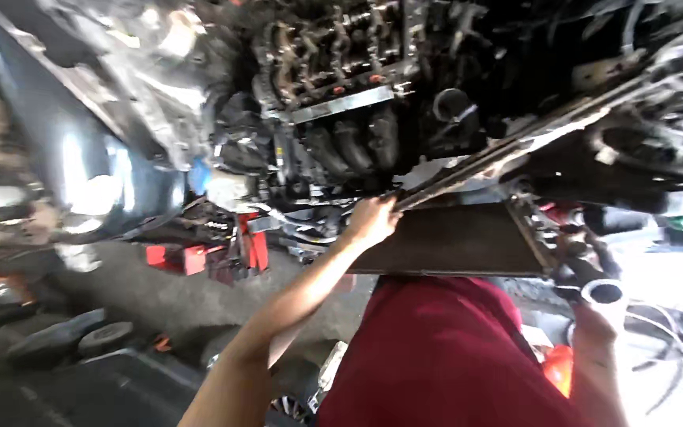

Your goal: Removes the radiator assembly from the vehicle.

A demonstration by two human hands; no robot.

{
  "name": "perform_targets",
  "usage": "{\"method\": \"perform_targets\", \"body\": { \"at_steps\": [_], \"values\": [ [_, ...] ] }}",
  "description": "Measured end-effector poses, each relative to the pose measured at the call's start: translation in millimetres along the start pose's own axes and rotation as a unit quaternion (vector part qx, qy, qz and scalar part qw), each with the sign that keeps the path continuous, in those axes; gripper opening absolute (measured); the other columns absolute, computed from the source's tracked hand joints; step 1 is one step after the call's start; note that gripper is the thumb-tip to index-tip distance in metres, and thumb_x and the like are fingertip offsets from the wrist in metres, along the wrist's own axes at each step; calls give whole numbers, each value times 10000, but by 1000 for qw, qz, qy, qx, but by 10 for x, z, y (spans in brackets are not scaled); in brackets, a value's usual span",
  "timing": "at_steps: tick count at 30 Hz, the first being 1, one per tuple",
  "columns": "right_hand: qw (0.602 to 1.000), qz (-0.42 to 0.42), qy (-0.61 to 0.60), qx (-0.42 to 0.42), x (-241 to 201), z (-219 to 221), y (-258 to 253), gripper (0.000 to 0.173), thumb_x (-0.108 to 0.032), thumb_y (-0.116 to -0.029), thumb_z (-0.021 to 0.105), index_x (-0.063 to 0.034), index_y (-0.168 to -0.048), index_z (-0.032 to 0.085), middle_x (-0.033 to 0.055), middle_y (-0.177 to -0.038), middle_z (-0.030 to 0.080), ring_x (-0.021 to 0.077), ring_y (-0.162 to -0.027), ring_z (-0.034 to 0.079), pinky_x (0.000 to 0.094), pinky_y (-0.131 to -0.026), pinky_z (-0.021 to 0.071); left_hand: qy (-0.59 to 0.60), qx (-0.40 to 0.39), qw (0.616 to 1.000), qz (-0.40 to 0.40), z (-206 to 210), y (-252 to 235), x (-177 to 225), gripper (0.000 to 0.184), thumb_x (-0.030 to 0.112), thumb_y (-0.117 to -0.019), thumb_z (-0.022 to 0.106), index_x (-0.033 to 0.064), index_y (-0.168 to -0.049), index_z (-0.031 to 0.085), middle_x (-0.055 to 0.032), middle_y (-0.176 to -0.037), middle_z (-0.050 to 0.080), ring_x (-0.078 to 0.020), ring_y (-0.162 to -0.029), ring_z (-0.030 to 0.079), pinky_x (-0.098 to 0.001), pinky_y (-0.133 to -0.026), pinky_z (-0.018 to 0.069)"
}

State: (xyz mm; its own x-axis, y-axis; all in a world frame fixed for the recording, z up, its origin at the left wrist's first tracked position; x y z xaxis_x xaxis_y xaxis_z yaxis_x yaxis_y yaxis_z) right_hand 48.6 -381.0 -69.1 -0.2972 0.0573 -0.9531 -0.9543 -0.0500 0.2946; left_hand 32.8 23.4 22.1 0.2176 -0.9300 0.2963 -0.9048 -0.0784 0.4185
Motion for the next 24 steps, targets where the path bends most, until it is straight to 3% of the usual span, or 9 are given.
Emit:
{"method": "perform_targets", "body": {
  "at_steps": [2, 7, 12, 15, 17, 19, 22, 24],
  "values": [
    [999, 33, -3, 32, -156, 109, -15, 329, -184, -974, 640, -35, -1266, 618, 2, -1052, 741, 119, -921, 729, 321, -820, 635, 7, 5, 1000, -5, -7, -8, -20, 271, 222, -940, 737, -21, -1058, 714, -223, -895, 723, -409, -840, 724, -609, -765, 569],
    [999, 27, -15, 18, -141, 94, -21, 400, -179, -955, 659, -3, -1306, 584, 61, -1136, 718, 158, -1014, 712, 345, -894, 615, 0, 24, 1000, 10, -86, 67, -79, 266, 233, -924, 755, -20, -998, 717, -196, -817, 710, -375, -764, 718, -577, -713, 573],
    [1000, 7, -18, 13, -197, 119, -24, 358, -147, -961, 656, -57, -1307, 634, 35, -1167, 731, 164, -1008, 725, 365, -891, 627, -11, 56, 998, 30, -80, 54, -96, 312, 228, -898, 773, -72, -949, 704, -236, -822, 711, -403, -768, 722, -595, -734, 576],
    [1000, -1, -14, -14, -147, 41, -18, 369, -134, -980, 603, -57, -1341, 605, 36, -1227, 712, 159, -1045, 712, 367, -920, 612, -30, 94, 993, 59, -19, 79, -123, 338, 249, -885, 759, -83, -915, 697, -236, -782, 705, -393, -717, 719, -576, -695, 575],
    [999, 27, 1, -24, -82, -88, -24, 395, -188, -991, 621, -90, -1372, 585, 33, -1207, 707, 158, -1019, 713, 360, -881, 622, -33, 106, 992, 60, 35, 108, -92, 322, 243, -881, 756, -72, -878, 689, -228, -764, 698, -389, -698, 715, -568, -674, 575],
    [998, 30, -25, -51, -25, -131, -136, 431, -222, -989, 652, -82, -1387, 566, 61, -1222, 698, 197, -1042, 708, 392, -888, 622, -30, 97, 994, 30, 42, 153, -50, 283, 226, -892, 751, -54, -900, 704, -223, -805, 710, -388, -743, 724, -577, -708, 586],
    [996, 37, -19, -82, -60, -128, -276, 447, -264, -966, 674, -86, -1362, 569, 45, -1173, 704, 183, -988, 714, 369, -837, 627, -28, 100, 994, 18, 115, 184, -19, 217, 208, -882, 751, -3, -924, 720, -183, -811, 716, -360, -739, 727, -565, -665, 590],
    [992, 26, 9, -122, -90, -141, -322, 478, -274, -999, 648, -20, -1387, 533, 52, -1173, 700, 146, -989, 707, 330, -844, 616, -15, 101, 995, 19, 177, 198, -25, 193, 183, -871, 757, 18, -970, 739, -172, -882, 731, -345, -794, 735, -554, -694, 602]
  ]
}}
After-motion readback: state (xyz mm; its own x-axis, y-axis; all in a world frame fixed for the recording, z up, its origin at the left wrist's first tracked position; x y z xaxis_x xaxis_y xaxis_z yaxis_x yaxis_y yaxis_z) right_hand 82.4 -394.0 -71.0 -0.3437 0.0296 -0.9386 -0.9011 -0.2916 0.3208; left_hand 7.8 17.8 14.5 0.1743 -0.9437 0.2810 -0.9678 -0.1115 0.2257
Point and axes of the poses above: each hand's wrist, its own y-axis away from the middle knuckle, its own z-axis out of the palm, x = y × z, the point moved 3 cm from there along -y, towards the middle knuckle
